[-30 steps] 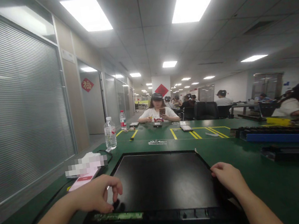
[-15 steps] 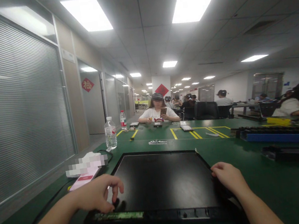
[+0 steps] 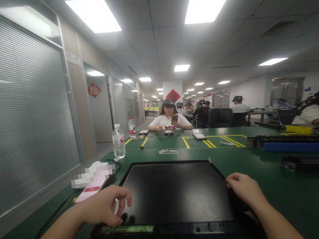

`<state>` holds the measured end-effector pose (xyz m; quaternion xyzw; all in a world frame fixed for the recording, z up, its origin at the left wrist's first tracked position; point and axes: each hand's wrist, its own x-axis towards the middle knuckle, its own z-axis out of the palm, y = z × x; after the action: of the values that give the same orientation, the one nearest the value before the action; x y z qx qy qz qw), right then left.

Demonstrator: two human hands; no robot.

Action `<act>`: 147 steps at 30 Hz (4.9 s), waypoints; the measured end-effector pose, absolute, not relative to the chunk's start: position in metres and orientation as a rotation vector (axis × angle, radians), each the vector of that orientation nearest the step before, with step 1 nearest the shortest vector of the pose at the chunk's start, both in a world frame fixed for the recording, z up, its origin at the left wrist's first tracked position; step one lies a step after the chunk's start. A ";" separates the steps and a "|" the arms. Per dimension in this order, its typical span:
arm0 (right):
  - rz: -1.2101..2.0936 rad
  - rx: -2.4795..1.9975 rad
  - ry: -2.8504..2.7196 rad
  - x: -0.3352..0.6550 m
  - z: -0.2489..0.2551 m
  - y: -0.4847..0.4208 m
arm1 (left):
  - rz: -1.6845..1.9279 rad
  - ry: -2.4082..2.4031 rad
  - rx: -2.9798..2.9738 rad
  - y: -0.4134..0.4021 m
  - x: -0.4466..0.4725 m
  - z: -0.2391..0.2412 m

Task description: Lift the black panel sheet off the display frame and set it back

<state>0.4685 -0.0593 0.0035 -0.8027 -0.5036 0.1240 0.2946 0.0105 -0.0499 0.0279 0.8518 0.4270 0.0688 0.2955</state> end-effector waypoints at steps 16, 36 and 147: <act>0.341 -2.143 -1.341 0.468 0.003 -0.059 | 0.203 1.108 2.330 -0.051 0.010 0.027; 0.301 -2.142 -1.347 0.468 0.001 -0.059 | 0.200 1.113 2.381 -0.051 0.013 0.024; 0.272 -2.110 -1.487 0.479 -0.012 -0.036 | 0.610 2.142 2.258 0.018 -0.038 0.037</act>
<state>0.4785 -0.0359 -0.0124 -0.7827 -0.5517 0.1009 0.2698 -0.0378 0.0182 0.0371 0.7120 0.6752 0.1922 -0.0148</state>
